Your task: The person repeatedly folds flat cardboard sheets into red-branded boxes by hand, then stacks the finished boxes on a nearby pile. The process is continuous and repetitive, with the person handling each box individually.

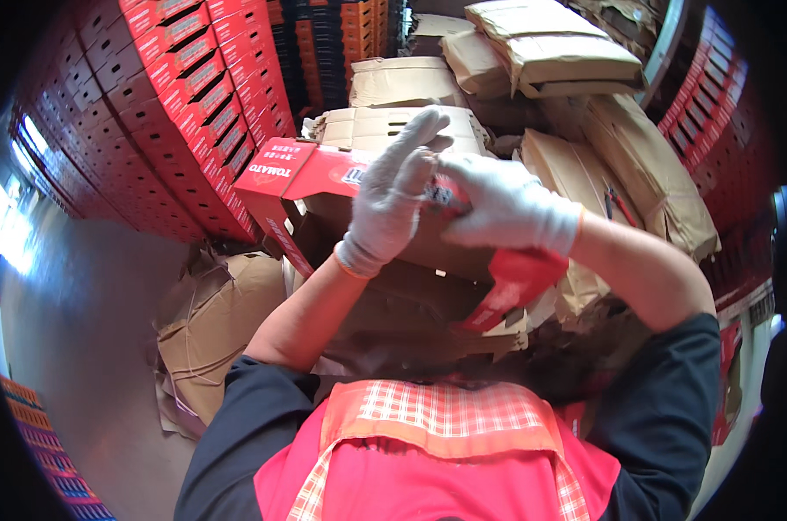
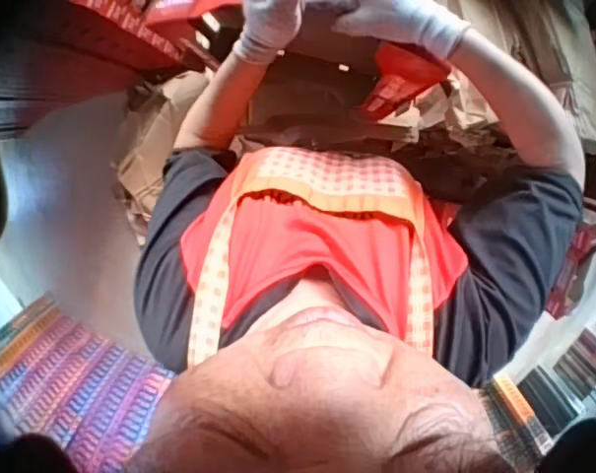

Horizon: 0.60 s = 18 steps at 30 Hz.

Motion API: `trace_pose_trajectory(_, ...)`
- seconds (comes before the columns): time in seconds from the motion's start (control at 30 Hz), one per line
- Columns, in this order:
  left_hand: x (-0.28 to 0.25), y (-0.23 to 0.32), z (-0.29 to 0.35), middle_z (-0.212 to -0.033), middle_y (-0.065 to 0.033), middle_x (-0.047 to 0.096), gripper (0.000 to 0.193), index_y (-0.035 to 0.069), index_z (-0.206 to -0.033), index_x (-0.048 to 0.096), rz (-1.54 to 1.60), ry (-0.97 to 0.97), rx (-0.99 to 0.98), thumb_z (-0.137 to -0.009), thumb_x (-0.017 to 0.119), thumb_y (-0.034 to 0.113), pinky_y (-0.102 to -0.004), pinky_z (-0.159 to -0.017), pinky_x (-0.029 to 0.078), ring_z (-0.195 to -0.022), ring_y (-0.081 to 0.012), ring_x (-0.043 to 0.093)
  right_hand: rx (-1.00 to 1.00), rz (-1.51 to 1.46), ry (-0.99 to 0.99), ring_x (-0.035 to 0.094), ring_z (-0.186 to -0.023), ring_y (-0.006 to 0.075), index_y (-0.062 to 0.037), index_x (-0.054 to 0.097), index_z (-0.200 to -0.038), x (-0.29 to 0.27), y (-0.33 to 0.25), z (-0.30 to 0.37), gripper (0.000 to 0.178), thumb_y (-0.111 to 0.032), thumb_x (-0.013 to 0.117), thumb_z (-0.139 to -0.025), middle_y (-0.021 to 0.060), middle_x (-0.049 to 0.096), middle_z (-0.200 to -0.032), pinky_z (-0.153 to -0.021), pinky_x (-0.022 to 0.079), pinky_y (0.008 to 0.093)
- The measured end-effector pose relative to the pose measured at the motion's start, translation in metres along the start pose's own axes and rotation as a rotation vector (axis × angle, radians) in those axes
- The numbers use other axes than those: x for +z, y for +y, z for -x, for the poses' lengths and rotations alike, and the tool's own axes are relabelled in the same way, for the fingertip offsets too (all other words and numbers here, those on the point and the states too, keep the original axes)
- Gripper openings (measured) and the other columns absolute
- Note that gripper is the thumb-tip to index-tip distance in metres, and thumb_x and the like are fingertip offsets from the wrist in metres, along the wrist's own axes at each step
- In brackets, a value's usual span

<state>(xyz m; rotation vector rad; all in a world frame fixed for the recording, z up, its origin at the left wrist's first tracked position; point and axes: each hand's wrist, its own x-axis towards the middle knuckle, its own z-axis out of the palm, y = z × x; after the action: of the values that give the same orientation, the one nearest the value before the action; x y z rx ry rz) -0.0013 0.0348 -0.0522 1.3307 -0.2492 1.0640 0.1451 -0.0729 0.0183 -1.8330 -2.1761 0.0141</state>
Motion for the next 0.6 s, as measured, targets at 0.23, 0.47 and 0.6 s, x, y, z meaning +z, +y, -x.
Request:
trace_pose_trajectory(0.23,-0.045,0.056,0.111,-0.112,-0.0215,0.069,0.042,-0.009,-0.122,0.062,-1.021,-0.092,0.223,-0.103,0.044,0.024,-0.0425,-0.094,0.051,-0.101,-0.0319,0.068,0.282,-0.831,0.201,0.062,-0.110,0.0188,0.0075,0.053,-0.133,-0.016,0.107,0.021,0.067,-0.016,0.075,-0.075,0.0199,0.064,-0.124,-0.095,0.051,0.0304)
trace_pose_trajectory(0.47,-0.018,0.081,0.071,-0.133,-0.0211,0.057,0.093,-0.007,-0.130,0.057,-0.656,-0.134,-0.140,-0.084,0.055,0.074,-0.0477,-0.106,0.039,-0.124,-0.0370,0.054,0.605,-0.657,-0.128,0.069,-0.088,0.0309,-0.0098,0.072,-0.103,0.189,0.138,0.103,0.022,-0.025,0.060,-0.093,0.0144,0.071,-0.099,-0.080,0.054,0.0380)
trace_pose_trajectory(0.6,0.039,0.039,0.032,-0.132,-0.0240,0.052,0.097,0.001,-0.135,0.053,-1.113,-0.663,0.111,-0.057,0.085,0.049,-0.0508,-0.102,0.043,-0.117,-0.0441,0.053,0.619,-0.835,0.179,0.067,-0.089,0.0271,-0.0093,0.070,-0.106,0.226,0.140,0.119,0.021,-0.021,0.056,-0.097,0.0129,0.069,-0.100,-0.080,0.052,0.0329)
